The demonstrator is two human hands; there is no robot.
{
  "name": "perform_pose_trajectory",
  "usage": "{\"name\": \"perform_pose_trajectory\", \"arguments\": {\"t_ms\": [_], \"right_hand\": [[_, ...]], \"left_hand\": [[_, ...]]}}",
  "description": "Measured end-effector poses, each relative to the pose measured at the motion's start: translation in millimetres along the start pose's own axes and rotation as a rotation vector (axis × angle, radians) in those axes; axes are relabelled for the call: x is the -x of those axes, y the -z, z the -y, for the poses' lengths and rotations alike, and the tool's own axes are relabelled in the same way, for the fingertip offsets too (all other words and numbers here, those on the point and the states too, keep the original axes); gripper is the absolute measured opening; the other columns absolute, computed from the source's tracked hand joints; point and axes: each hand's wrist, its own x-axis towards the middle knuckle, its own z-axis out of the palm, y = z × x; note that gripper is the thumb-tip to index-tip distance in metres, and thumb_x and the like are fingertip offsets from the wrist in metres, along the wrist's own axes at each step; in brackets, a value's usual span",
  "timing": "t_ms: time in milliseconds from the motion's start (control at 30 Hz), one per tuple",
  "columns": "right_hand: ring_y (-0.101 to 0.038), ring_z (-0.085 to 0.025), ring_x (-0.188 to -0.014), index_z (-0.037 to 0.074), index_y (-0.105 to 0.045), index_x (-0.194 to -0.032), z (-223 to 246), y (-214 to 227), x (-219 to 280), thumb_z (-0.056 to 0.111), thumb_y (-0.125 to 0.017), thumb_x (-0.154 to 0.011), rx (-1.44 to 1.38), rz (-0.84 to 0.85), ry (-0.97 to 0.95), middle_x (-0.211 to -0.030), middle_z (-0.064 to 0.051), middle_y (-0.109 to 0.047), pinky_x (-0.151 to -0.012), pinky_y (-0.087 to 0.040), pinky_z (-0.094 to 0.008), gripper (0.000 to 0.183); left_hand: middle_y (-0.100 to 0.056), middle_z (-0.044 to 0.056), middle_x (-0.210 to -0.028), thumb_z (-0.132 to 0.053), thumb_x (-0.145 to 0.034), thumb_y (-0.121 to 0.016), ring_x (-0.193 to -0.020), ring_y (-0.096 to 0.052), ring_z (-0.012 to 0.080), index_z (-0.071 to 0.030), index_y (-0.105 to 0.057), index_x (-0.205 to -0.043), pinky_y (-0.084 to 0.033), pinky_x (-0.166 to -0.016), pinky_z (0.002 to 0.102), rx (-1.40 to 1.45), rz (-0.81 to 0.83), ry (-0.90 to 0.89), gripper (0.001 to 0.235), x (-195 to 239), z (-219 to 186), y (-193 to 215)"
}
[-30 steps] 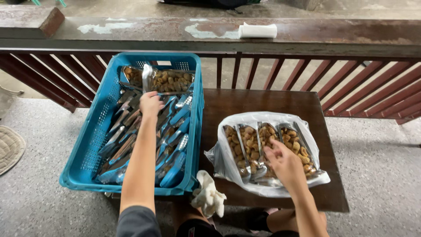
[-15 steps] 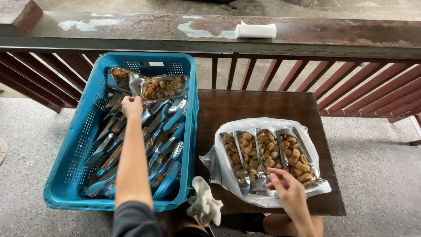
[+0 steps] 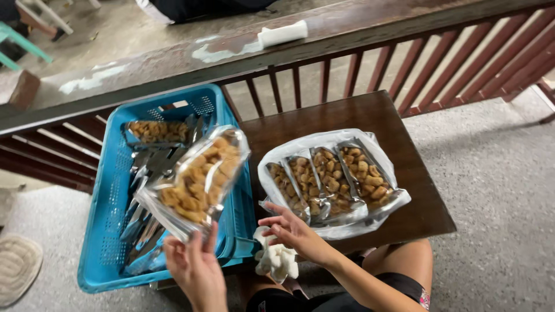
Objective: The person organizes sealed bags containing snacks in a large plastic bag, ties the large bag closed, and then prepares a new roll of plastic bags.
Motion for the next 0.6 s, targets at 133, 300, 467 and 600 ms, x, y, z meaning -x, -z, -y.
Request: {"name": "perform_pose_trajectory", "arguments": {"t_ms": [133,300,467,600], "right_hand": [[-0.057,-0.03,-0.124,0.021,-0.012,-0.165,19,19,18,0.027,-0.064,-0.098,-0.326,-0.146,0.305,-0.143,-0.022,-0.047,-0.105,-0.054,-0.048,0.084],[-0.045,-0.028,-0.138,0.016,-0.012,-0.161,71,75,67,0.009,-0.074,-0.091,-0.06,-0.631,0.761,-0.155,-0.014,-0.035,-0.108,-0.049,-0.05,0.094],[-0.05,-0.032,-0.143,0.013,-0.012,-0.166,116,140,128,0.024,-0.071,-0.099,0.571,-0.993,0.851,-0.161,-0.02,-0.035,-0.107,-0.054,-0.048,0.09],[-0.053,-0.034,-0.138,0.011,-0.017,-0.166,110,187,141,0.028,-0.072,-0.094,0.672,-1.018,0.75,-0.157,-0.023,-0.042,-0.104,-0.059,-0.047,0.092]], "left_hand": [[-0.066,0.014,-0.119,0.001,-0.092,-0.062,-0.101,-0.069,0.0261,-0.004,-0.057,-0.119,-0.061,-0.09,0.053,0.263,0.032,0.25,0.028,64,46,-49],[-0.067,0.015,-0.124,-0.007,-0.096,-0.066,-0.111,-0.071,0.0238,-0.003,-0.053,-0.133,-0.058,-0.1,0.041,0.117,0.663,0.621,0.039,92,99,-125],[-0.071,0.014,-0.11,-0.016,-0.099,-0.066,-0.104,-0.07,0.0262,-0.004,-0.064,-0.125,-0.06,-0.093,0.037,-0.628,1.348,-0.068,0.029,46,162,-190],[-0.069,0.012,-0.125,-0.027,-0.101,-0.064,-0.118,-0.06,0.0348,-0.01,-0.071,-0.106,-0.051,-0.1,0.05,-0.941,1.343,-0.458,0.018,17,229,-245]]}}
